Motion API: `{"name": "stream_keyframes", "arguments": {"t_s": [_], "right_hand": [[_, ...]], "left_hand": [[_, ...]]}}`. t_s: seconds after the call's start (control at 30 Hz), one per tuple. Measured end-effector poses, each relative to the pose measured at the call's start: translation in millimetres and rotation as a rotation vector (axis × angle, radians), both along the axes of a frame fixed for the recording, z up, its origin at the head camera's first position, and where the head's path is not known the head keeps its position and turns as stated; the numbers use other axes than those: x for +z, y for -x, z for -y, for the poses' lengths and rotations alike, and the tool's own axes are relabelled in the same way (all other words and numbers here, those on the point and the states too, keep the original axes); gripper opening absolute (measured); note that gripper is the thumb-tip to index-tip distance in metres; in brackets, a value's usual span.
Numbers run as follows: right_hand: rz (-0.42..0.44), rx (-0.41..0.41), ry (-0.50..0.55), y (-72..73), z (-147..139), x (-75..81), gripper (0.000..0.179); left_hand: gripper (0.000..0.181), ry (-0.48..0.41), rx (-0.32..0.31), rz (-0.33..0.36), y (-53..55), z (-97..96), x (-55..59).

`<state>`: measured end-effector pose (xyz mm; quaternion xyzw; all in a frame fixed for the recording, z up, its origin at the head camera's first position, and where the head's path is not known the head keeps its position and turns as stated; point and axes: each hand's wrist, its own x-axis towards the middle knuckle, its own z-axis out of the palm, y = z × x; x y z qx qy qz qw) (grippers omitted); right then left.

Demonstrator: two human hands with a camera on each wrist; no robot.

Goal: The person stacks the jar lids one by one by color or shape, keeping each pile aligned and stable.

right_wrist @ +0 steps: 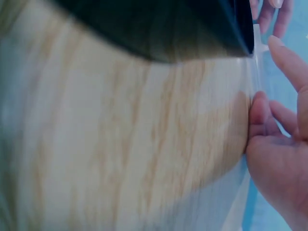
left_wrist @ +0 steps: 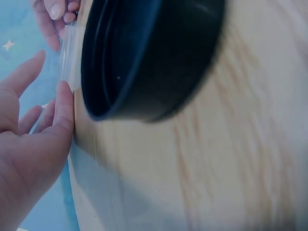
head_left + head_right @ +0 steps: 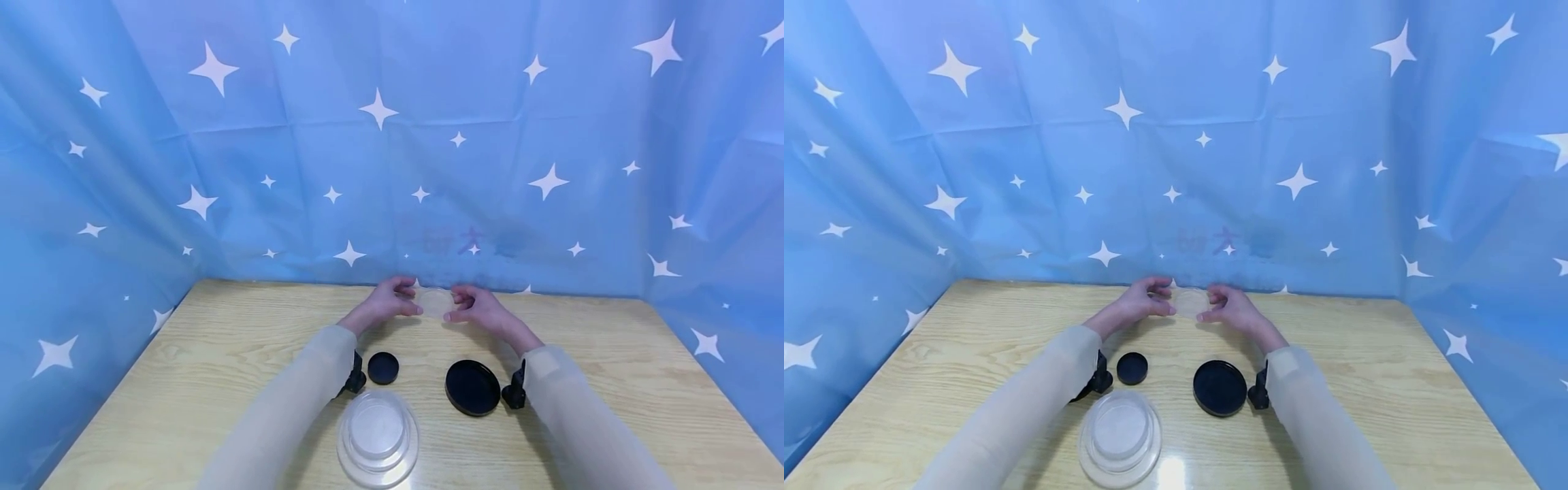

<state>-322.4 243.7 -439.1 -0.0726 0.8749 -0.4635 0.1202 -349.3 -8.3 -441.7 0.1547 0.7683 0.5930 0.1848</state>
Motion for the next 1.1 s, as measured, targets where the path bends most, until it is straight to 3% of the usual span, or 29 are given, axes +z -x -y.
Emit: {"name": "stream_keyframes", "arguments": {"t_s": [0.2, 0.5, 0.9, 1.1], "right_hand": [[-0.006, 0.006, -0.027, -1.0, -4.1, -1.6, 0.074], [-0.015, -0.002, -0.024, 2.4, 0.5, -0.7, 0.069], [-0.025, 0.026, -0.014, 0.1, 1.7, -3.9, 0.062], [-0.037, 0.059, -0.026, 1.4, 4.0, -6.4, 0.062]], "left_hand": [[0.07, 0.048, 0.002, -0.03, 3.8, -7.2, -2.6], [0.068, 0.081, -0.011, -0.018, 5.4, -7.8, 3.1], [0.068, 0.047, -0.004, 0.009, 4.1, -9.1, -0.4], [0.064, 0.077, -0.006, -0.002, 4.8, -7.8, 0.3]]}}
